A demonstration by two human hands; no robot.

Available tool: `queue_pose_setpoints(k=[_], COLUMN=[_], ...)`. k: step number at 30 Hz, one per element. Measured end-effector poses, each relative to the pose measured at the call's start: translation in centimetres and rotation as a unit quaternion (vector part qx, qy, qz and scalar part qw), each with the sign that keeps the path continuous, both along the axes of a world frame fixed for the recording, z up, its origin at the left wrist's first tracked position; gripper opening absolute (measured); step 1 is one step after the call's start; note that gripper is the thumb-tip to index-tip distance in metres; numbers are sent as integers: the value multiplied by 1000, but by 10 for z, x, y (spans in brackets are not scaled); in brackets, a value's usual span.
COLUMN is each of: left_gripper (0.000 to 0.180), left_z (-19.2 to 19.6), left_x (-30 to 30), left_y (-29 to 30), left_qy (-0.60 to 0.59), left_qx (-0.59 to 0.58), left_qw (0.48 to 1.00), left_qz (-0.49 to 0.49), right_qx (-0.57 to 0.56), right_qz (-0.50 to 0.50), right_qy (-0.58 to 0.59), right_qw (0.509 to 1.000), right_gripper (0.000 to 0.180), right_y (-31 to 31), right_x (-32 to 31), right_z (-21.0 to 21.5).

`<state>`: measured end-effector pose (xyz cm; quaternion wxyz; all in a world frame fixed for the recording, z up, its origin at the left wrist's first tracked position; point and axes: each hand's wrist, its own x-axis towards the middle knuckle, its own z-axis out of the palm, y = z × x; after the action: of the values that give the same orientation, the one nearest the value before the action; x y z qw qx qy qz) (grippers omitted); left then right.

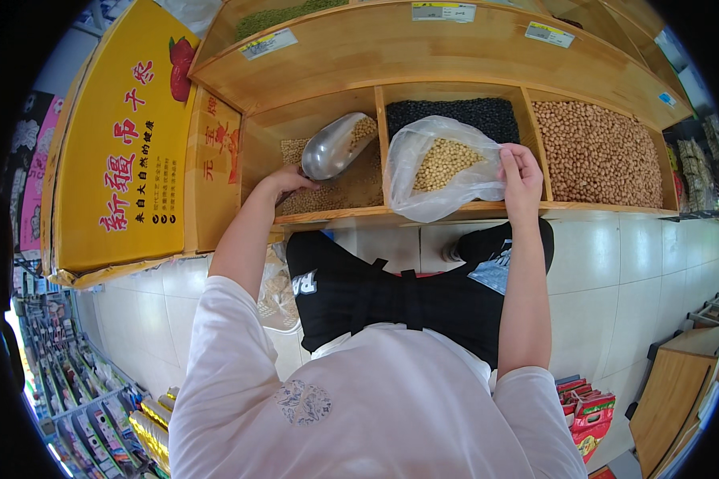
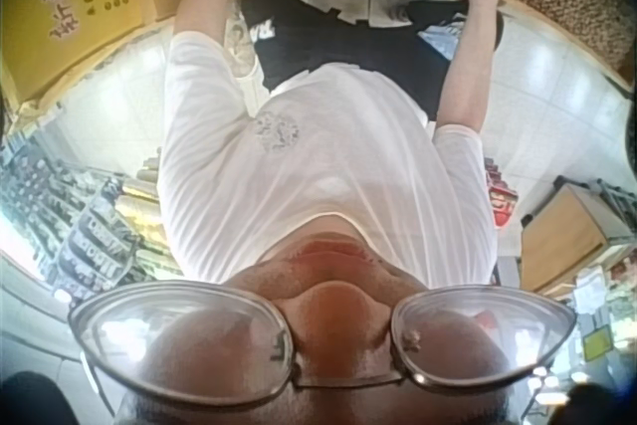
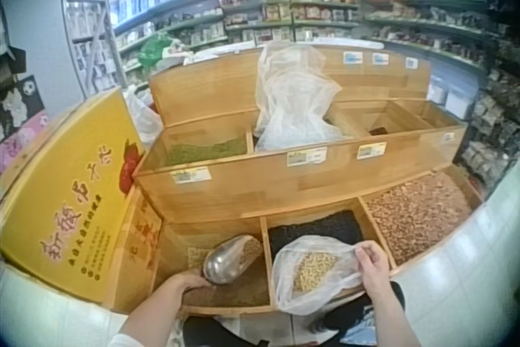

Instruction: The person scoops soybeans from a wooden bin into a plastic bag using a metal scoop. After filling the bag, they place it on the counter and then scoop black beans into another bag.

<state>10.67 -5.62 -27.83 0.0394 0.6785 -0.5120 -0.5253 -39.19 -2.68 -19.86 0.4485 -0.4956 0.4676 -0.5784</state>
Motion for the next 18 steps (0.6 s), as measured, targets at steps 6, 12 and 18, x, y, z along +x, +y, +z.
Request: queue_pose_setpoints(k=[6, 12, 18], left_gripper=[55, 60, 55], left_z=[10, 31, 71], left_x=[-4, -12, -38], left_y=[2, 6, 9], left_qy=[6, -24, 39], left_qx=[-27, -33, -250], left_qw=[1000, 998, 967], left_qz=[14, 36, 38], right_qx=[-1, -1, 4], right_qz=[2, 4, 5], right_qy=[1, -6, -2], right_qw=[1000, 1000, 1000], right_gripper=[14, 13, 14], right_y=[-1, -1, -1], right_x=[0, 0, -1], right_z=[-2, -1, -1])
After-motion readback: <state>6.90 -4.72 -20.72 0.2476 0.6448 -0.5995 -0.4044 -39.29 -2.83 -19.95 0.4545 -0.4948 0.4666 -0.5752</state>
